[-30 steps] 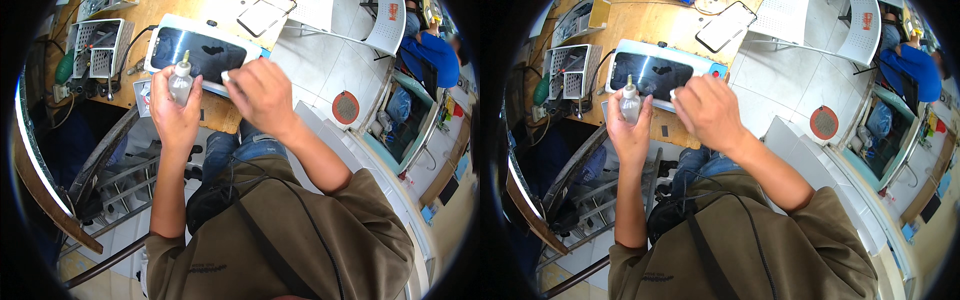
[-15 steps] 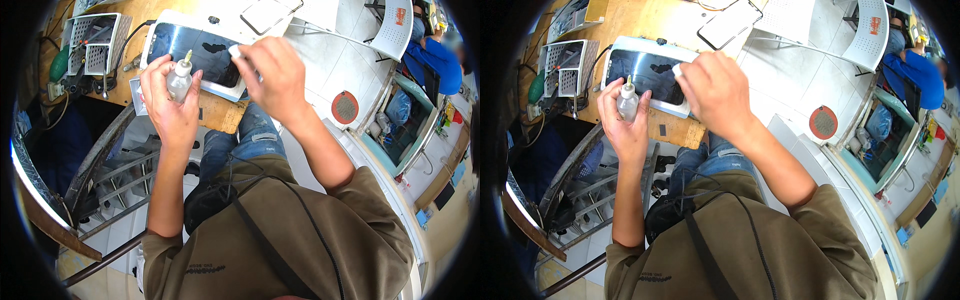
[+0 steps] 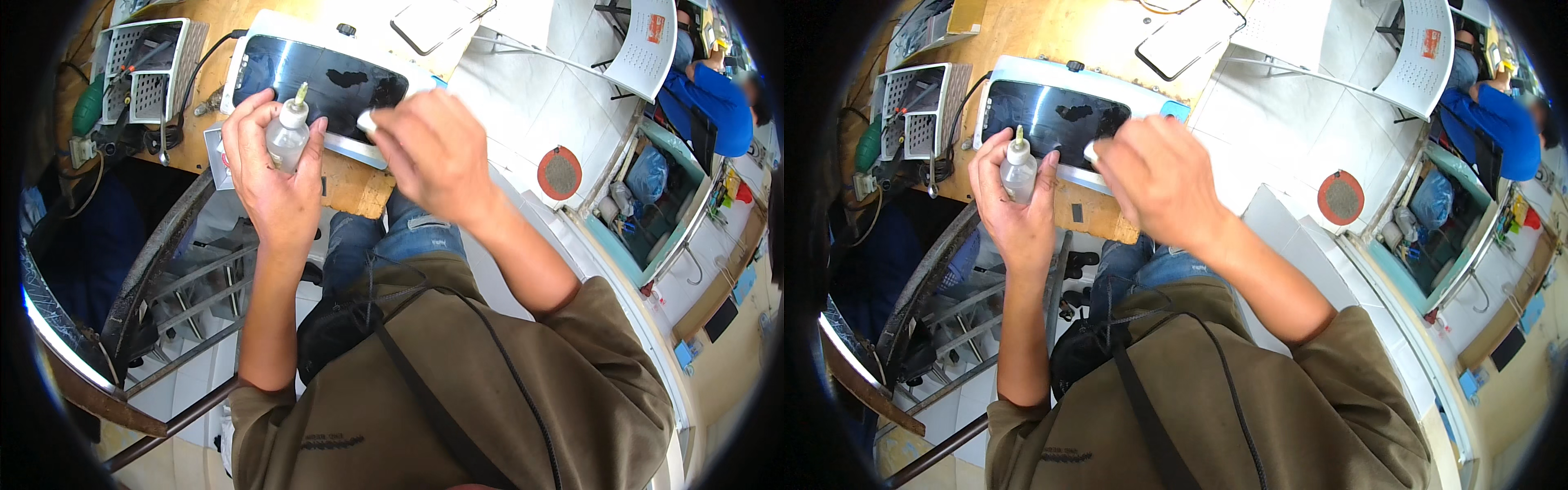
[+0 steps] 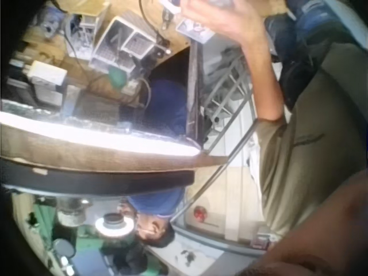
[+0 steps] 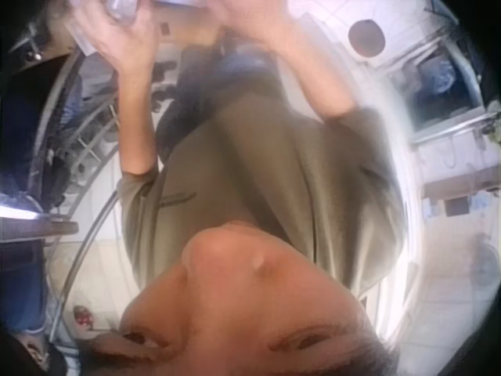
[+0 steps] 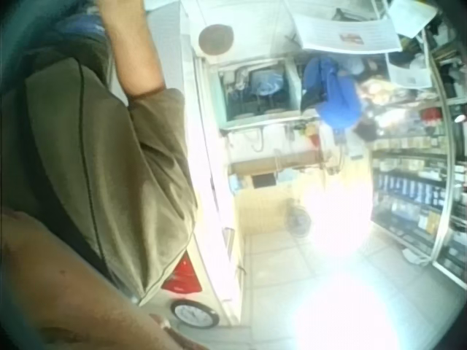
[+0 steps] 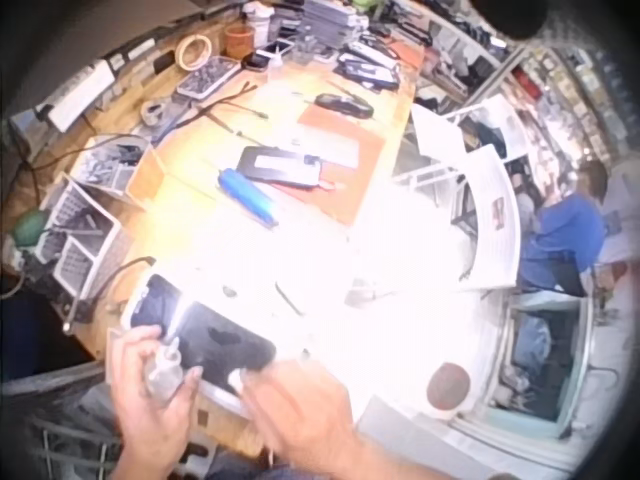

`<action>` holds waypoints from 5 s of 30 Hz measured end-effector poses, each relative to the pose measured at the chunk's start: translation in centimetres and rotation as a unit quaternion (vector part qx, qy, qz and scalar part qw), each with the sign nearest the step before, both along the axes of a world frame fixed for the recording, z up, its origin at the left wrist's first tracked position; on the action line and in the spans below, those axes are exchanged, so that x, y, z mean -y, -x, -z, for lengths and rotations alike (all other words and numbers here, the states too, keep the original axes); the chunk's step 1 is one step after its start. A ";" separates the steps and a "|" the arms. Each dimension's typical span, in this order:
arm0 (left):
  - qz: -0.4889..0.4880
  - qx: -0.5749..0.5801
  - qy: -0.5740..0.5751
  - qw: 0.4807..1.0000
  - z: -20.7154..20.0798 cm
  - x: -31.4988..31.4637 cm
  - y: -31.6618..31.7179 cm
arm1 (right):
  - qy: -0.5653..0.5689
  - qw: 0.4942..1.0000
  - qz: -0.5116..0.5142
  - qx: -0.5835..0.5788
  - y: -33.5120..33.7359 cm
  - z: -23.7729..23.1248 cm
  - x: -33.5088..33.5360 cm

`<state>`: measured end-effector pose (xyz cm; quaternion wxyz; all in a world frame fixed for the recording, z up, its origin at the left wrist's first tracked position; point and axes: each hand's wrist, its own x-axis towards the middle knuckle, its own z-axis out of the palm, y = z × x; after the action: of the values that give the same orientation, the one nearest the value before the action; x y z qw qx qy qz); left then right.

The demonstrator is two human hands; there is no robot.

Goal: The person applies liquid from a small bottle onto a rectangular electronic screen and wipes it with a white cloth. The person repeatedly applies liquid and wipes the screen surface while holding the bottle in the other hand.

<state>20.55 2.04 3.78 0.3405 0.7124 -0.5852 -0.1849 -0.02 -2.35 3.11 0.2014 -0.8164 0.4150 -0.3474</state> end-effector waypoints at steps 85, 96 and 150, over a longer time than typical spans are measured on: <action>0.019 -0.002 -0.019 1.000 -0.2 -0.4 -0.4 | -0.016 0.996 0.076 0.045 0.5 0.5 0.4; 0.018 -0.003 -0.017 1.000 0.0 -0.3 -0.4 | -0.033 0.996 0.081 0.032 0.2 0.0 -0.6; 0.022 -0.028 -0.005 0.999 -0.3 -0.3 -0.2 | -0.030 0.998 0.053 0.003 -3.8 -0.4 -2.7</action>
<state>20.76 2.32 4.09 0.3492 0.6959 -0.5895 -0.2154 3.79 0.35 3.53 0.2087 -0.7855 0.4677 -0.3475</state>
